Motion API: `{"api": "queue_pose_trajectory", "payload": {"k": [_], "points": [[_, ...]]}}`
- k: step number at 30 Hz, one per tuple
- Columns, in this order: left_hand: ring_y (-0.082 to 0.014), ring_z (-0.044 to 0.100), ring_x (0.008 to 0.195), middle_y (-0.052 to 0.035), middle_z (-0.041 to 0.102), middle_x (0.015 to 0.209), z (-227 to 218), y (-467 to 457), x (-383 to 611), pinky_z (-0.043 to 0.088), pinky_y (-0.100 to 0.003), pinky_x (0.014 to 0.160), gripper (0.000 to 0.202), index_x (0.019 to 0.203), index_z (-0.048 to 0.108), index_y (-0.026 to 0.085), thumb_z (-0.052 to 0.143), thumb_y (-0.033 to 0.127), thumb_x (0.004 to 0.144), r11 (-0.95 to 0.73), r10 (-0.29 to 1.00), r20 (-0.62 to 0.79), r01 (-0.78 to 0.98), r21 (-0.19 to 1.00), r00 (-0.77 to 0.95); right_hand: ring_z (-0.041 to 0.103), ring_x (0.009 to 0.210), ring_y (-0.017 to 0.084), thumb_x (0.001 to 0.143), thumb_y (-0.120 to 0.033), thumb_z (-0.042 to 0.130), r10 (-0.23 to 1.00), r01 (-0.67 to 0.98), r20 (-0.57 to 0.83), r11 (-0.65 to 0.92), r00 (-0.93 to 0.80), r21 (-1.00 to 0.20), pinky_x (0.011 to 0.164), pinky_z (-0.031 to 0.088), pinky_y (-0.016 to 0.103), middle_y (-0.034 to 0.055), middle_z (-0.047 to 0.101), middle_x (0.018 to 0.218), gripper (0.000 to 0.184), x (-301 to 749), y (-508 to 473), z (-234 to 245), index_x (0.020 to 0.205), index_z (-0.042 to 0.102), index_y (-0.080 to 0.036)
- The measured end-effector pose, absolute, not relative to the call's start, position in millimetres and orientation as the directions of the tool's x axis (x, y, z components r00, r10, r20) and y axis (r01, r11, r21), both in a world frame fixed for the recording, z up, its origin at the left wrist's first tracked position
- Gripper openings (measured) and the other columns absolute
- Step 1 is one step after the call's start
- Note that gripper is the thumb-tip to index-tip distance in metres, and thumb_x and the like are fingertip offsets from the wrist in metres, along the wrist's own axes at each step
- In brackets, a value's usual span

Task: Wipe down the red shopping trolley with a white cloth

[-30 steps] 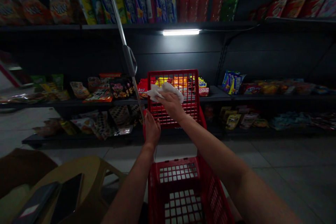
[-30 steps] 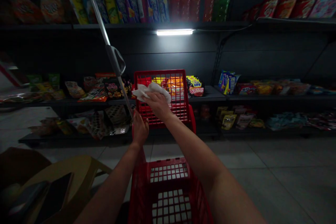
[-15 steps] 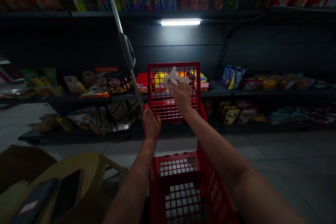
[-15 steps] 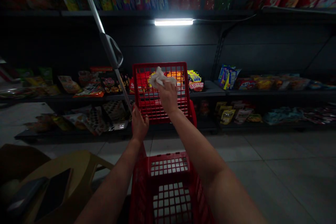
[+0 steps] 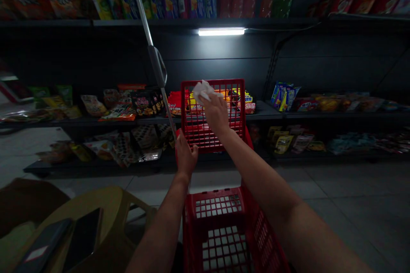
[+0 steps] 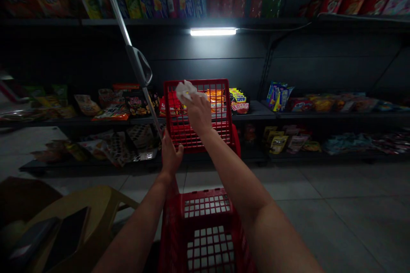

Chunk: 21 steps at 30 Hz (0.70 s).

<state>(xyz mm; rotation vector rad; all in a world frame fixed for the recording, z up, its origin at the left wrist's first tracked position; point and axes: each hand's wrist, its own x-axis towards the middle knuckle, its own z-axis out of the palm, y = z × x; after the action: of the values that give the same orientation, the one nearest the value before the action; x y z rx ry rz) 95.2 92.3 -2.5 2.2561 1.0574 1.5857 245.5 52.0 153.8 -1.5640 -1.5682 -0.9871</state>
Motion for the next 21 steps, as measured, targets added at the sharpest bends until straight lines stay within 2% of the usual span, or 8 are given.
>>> {"api": "queue_pose_trajectory", "payload": {"k": [2,4,6,11,14,17,19,21], "points": [[-0.0325,0.031,0.144,-0.0244,0.033,0.151,-2,91,95,0.031,-0.048,0.118,0.089,0.156,0.009,0.007,0.058,0.017,0.083,-0.738,0.626,0.758,0.455,0.498,0.185,0.040,0.129,0.027,0.097,-0.018,0.048,0.513,0.980,0.836,0.068,-0.194,0.186,0.111,0.033,0.046,0.0039,0.052,0.139,0.051,232,52,152,0.146,0.045,-0.034],[-0.0338,0.029,0.146,-0.0260,0.030,0.153,-2,90,94,0.030,-0.050,0.118,0.090,0.156,0.008,0.006,0.059,0.020,0.084,-0.737,0.621,0.760,0.473,0.482,0.193,0.031,0.138,0.029,0.094,-0.016,0.051,0.536,0.967,0.807,0.086,-0.249,0.241,0.115,0.026,0.049,0.0028,0.047,0.146,0.059,235,48,150,0.149,0.040,-0.035],[-0.0350,0.027,0.146,-0.0267,0.028,0.154,-2,89,93,0.029,-0.051,0.118,0.090,0.156,0.007,0.006,0.060,0.022,0.084,-0.729,0.627,0.755,0.485,0.483,0.191,0.029,0.140,0.030,0.094,-0.013,0.050,0.516,0.983,0.839,0.031,-0.172,0.182,0.115,0.026,0.052,0.0022,0.044,0.148,0.060,254,41,149,0.148,0.041,-0.037],[-0.0359,0.017,0.150,-0.0263,0.018,0.158,-5,85,99,0.025,-0.052,0.120,0.093,0.157,0.005,0.007,0.060,0.025,0.084,-0.730,0.637,0.742,0.474,0.493,0.209,0.048,0.117,0.026,0.100,-0.020,0.041,0.357,0.993,0.928,-0.072,0.111,-0.091,0.105,0.039,0.046,0.0093,0.056,0.127,0.042,284,41,156,0.138,0.056,-0.029],[-0.0352,0.018,0.150,-0.0242,0.019,0.158,-6,84,103,0.025,-0.052,0.120,0.094,0.157,0.005,0.010,0.061,0.024,0.083,-0.738,0.634,0.747,0.446,0.506,0.201,0.048,0.113,0.025,0.101,-0.020,0.039,0.405,0.999,0.914,-0.015,-0.031,0.041,0.107,0.039,0.044,0.0079,0.058,0.119,0.046,253,52,165,0.146,0.047,-0.030],[-0.0348,0.023,0.148,-0.0240,0.025,0.155,-6,85,102,0.026,-0.052,0.119,0.092,0.157,0.008,0.010,0.061,0.024,0.083,-0.737,0.635,0.748,0.443,0.510,0.195,0.042,0.125,0.026,0.099,-0.020,0.046,0.496,0.969,0.834,0.072,-0.242,0.238,0.111,0.035,0.045,0.0045,0.056,0.127,0.049,230,58,171,0.146,0.046,-0.033],[-0.0343,0.027,0.146,-0.0249,0.029,0.152,-5,87,98,0.027,-0.051,0.119,0.091,0.156,0.008,0.008,0.061,0.025,0.084,-0.731,0.636,0.748,0.459,0.505,0.189,0.038,0.131,0.027,0.097,-0.018,0.050,0.522,0.969,0.820,0.062,-0.237,0.241,0.111,0.035,0.046,0.0040,0.054,0.132,0.050,240,52,171,0.144,0.048,-0.033],[-0.0343,0.029,0.144,-0.0258,0.031,0.150,-4,89,95,0.028,-0.051,0.119,0.092,0.156,0.008,0.006,0.061,0.026,0.084,-0.722,0.639,0.748,0.478,0.500,0.182,0.039,0.130,0.027,0.096,-0.016,0.050,0.505,0.989,0.854,-0.006,-0.125,0.148,0.108,0.037,0.047,0.0051,0.054,0.134,0.051,267,42,167,0.144,0.048,-0.034]]}}
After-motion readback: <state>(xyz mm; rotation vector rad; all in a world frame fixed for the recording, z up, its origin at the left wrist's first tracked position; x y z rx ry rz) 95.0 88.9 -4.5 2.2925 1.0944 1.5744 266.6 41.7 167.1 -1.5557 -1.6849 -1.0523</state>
